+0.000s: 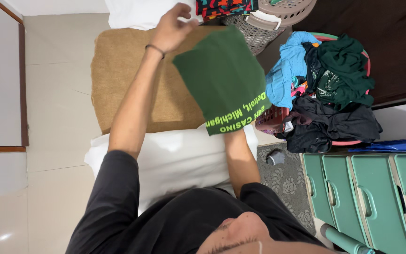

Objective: The person folds a dark patterned cloth and then a green t-shirt on a brown mat. They smooth and fold each item neatly, then place the folded pieces aside.

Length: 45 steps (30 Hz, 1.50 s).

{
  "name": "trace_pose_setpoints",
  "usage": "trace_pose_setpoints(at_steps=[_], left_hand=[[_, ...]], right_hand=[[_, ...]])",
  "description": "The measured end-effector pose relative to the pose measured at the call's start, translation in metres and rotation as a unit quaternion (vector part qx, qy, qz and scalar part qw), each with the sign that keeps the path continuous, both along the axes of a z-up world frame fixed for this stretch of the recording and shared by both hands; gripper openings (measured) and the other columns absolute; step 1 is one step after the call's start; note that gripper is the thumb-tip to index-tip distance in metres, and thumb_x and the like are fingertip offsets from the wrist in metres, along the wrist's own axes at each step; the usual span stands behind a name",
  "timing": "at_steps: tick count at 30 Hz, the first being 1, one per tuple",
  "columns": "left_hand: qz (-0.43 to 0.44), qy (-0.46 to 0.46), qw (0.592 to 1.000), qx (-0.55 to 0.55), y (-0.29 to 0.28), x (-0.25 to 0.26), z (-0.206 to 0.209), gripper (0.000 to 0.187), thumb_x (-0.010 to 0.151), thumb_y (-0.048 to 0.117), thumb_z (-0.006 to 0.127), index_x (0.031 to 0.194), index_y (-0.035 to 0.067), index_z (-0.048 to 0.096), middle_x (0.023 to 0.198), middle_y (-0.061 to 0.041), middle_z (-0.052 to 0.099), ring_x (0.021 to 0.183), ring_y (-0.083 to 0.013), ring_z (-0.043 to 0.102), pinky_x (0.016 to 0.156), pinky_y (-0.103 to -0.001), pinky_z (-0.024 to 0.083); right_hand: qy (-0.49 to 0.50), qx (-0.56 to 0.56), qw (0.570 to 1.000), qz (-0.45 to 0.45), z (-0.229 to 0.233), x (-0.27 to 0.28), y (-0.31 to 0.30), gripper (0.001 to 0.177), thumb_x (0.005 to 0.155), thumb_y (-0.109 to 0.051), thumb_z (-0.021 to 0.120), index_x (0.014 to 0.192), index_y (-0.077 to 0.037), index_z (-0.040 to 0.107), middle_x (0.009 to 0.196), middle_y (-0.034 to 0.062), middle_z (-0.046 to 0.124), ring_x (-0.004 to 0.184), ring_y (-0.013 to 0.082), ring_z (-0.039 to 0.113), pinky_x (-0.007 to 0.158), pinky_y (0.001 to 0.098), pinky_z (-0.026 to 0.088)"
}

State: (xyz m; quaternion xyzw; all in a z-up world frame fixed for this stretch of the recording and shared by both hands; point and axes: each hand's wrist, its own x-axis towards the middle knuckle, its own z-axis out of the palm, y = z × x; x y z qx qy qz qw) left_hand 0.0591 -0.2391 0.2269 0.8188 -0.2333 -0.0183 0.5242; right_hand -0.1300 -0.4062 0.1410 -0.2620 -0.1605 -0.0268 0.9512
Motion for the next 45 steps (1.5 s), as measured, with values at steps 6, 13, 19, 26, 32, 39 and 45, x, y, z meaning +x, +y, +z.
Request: trace_pose_setpoints(at_steps=[6,13,19,26,32,39,45], left_hand=[[-0.021,0.182,0.970,-0.161,0.010,-0.067,-0.042,0.067,0.096,0.062,0.053,0.146,0.018,0.054,0.152,-0.014,0.056,0.136,-0.0272,0.056,0.104,-0.049,0.053],[-0.125,0.304,0.683,-0.652,-0.034,-0.138,-0.109,0.071,0.106,0.057,0.037,0.165,0.019,0.027,0.172,-0.009,0.025,0.154,-0.0280,0.030,0.123,-0.052,0.027],[-0.121,0.255,0.644,-0.711,-0.013,-0.166,-0.122,0.062,0.112,0.046,0.038,0.163,0.011,0.027,0.168,-0.010,0.029,0.152,-0.0251,0.034,0.127,-0.045,0.028],[-0.117,0.285,0.645,-0.700,-0.002,-0.178,-0.113,0.058,0.109,0.044,0.042,0.156,0.010,0.034,0.157,-0.009,0.036,0.140,-0.0235,0.039,0.117,-0.043,0.033],[-0.123,0.311,0.645,-0.688,-0.005,-0.188,-0.121,0.055,0.107,0.043,0.045,0.150,0.009,0.039,0.148,-0.009,0.042,0.129,-0.0221,0.043,0.109,-0.041,0.037],[-0.122,0.328,0.649,-0.676,-0.003,-0.189,-0.128,0.051,0.104,0.041,0.049,0.143,0.008,0.046,0.138,-0.008,0.049,0.117,-0.0204,0.048,0.099,-0.039,0.042],[-0.112,0.341,0.655,-0.665,-0.001,-0.191,-0.123,0.048,0.102,0.040,0.053,0.137,0.007,0.051,0.129,-0.008,0.055,0.107,-0.0190,0.052,0.090,-0.038,0.046]], right_hand=[[-0.008,-0.016,0.999,-0.047,0.002,0.010,-0.022,0.057,0.112,-0.035,0.046,0.160,-0.009,0.034,0.164,0.0142,0.037,0.152,0.0316,0.041,0.127,0.0469,0.034],[-0.071,-0.847,0.454,-0.268,0.052,0.020,0.037,0.071,0.104,-0.056,0.054,0.160,-0.016,0.036,0.166,0.0162,0.030,0.153,0.0405,0.027,0.120,0.0652,0.025],[-0.087,-0.769,0.574,-0.268,0.080,0.004,0.055,0.066,0.109,-0.042,0.055,0.162,-0.010,0.034,0.167,0.0171,0.035,0.156,0.0395,0.031,0.124,0.0610,0.024],[-0.076,-0.686,0.615,-0.382,0.093,0.001,-0.007,0.049,0.111,-0.022,0.060,0.155,-0.007,0.045,0.159,0.0179,0.050,0.151,0.0365,0.045,0.128,0.0445,0.035],[-0.055,-0.806,0.488,-0.330,0.048,0.023,-0.032,0.042,0.109,-0.033,0.063,0.147,-0.015,0.057,0.159,0.0156,0.049,0.151,0.0367,0.044,0.128,0.0453,0.033],[0.242,-0.351,0.895,-0.131,0.018,-0.004,-0.064,0.074,0.107,-0.055,0.042,0.162,-0.010,0.021,0.168,0.0141,0.032,0.156,0.0296,0.032,0.127,0.0441,0.028],[0.166,-0.268,0.947,-0.062,0.047,-0.046,-0.037,0.070,0.106,-0.040,0.059,0.159,0.000,0.036,0.155,0.0198,0.050,0.139,0.0311,0.053,0.113,0.0455,0.049]])
